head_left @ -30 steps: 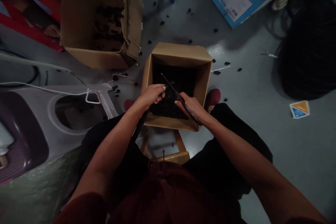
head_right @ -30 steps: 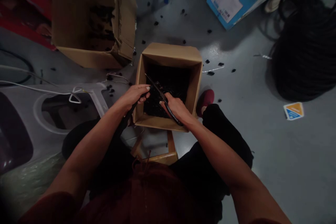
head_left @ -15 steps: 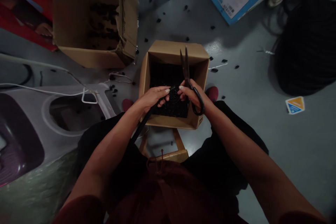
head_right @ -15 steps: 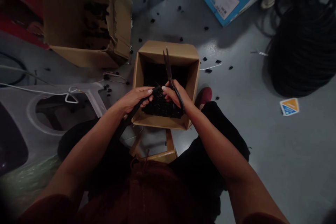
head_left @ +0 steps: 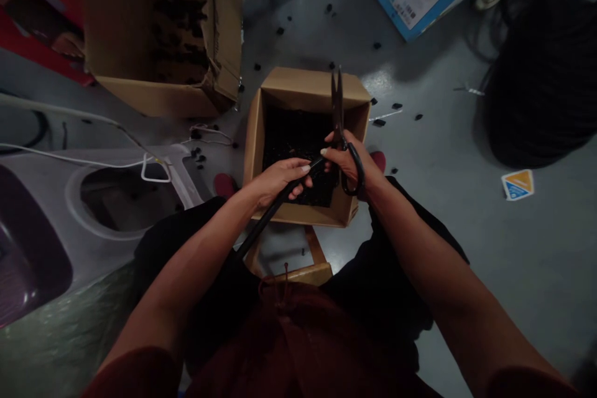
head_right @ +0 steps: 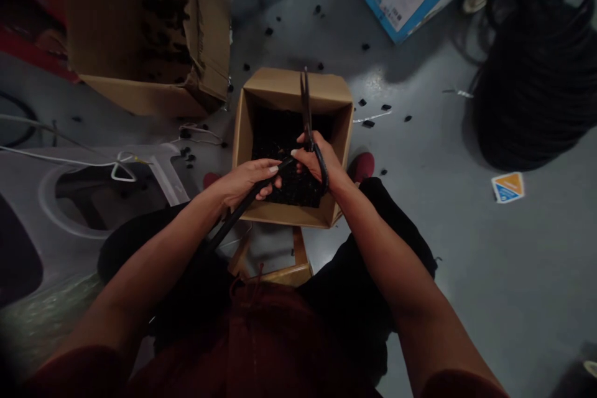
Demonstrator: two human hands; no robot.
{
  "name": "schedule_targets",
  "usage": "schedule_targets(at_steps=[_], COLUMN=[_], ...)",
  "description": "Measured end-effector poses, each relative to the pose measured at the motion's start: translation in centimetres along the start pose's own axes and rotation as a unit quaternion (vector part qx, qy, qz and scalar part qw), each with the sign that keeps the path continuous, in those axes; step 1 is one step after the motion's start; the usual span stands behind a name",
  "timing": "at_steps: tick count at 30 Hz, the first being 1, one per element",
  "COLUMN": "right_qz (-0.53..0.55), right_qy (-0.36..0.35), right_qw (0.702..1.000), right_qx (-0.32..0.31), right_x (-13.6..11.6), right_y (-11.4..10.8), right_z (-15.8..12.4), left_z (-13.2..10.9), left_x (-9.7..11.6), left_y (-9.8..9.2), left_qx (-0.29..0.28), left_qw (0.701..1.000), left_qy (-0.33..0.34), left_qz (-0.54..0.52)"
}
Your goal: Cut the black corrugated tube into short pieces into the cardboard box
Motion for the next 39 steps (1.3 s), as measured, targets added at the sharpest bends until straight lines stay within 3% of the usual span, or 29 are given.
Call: schedule_targets(at_steps=[4, 8, 16, 20, 25, 31, 39], right_qz=[-0.04, -0.045, 0.015, -0.01, -0.044, -0.089, -0.118], right_qy=[-0.004, -0.013, -0.044, -0.041, -0.046, -0.051, -0.048], right_qw=[0.999, 0.998, 0.998, 0.999, 0.994, 0.982, 0.977], right_qx=[0.019, 0.031, 0.036, 0.005, -0.091, -0.16, -0.171], right_x=[-0.3, -0.4, -0.9, -0.6, 0.3, 1.1, 0.6], right_y=[-1.1, -1.0, -1.0, -0.1, 2.9, 5.0, 5.1], right_z=[0.2, 0.1, -0.1, -0.1, -0.4, -0.7, -1.0], left_z=[0.1, 0.0, -1.3, -2.6, -3.7, -3.8, -3.5], left_x=[-0.8, -0.7, 2.8, 5.2, 6.9, 7.0, 6.6], left_y=[0.3, -0.1, -1.8, -2.7, -3.5, -3.7, -3.4], left_qx=[-0.026, 0.004, 0.08, 0.091, 0.115, 0.127, 0.125], left_qw=[0.999, 1.0, 0.994, 0.992, 0.986, 0.984, 0.986], left_qy=[-0.008, -0.011, 0.031, 0.079, 0.112, 0.114, 0.096], left_qz=[-0.039, -0.013, 0.074, 0.042, 0.035, 0.044, 0.062])
Point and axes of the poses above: each hand's wrist, its own z-axis towards the middle knuckle, its own y-axis out of the palm, x = y × z, the point moved 10 cm from there along z, towards the middle knuckle, and after that the axes turned 14 degrees about -x, right-handed, at the moved point
